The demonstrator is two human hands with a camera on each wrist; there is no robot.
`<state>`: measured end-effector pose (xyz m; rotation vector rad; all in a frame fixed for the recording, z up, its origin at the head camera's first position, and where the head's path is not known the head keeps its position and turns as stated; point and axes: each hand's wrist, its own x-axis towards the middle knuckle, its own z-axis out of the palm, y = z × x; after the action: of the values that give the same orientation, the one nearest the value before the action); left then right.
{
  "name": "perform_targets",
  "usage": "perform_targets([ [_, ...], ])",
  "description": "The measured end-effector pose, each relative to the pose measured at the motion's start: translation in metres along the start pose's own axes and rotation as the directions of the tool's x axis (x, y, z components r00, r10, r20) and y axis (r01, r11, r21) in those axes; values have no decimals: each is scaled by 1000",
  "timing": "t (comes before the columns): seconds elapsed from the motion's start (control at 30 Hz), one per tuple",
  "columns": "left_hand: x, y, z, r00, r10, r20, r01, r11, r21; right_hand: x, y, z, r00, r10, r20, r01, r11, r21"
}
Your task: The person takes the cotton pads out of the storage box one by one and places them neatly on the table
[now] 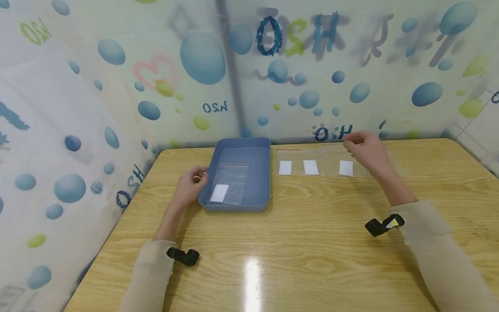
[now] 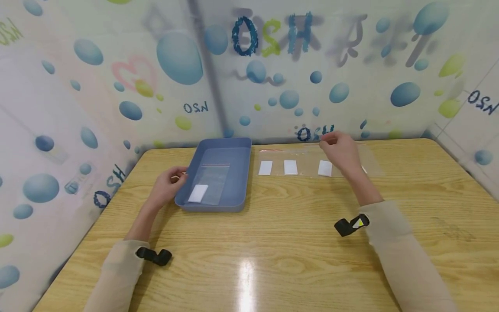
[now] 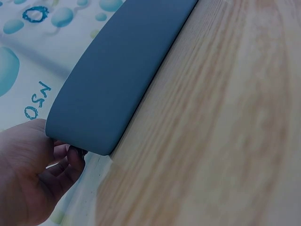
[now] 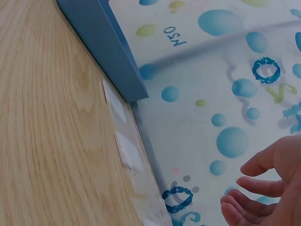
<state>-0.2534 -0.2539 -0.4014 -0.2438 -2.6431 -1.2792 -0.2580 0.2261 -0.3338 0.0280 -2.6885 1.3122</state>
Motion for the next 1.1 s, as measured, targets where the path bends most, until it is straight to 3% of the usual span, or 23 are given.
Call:
perform_targets([
  [0.47,1,1,0,1000,2,1,-2,1000,-18,-2,-16,25,995,-73,62,72,997,16],
  [1.1,-1,3,-1,1000,19,-6,-19,1000,-21,-5,-41,53,992,-91,86,85,994,74],
])
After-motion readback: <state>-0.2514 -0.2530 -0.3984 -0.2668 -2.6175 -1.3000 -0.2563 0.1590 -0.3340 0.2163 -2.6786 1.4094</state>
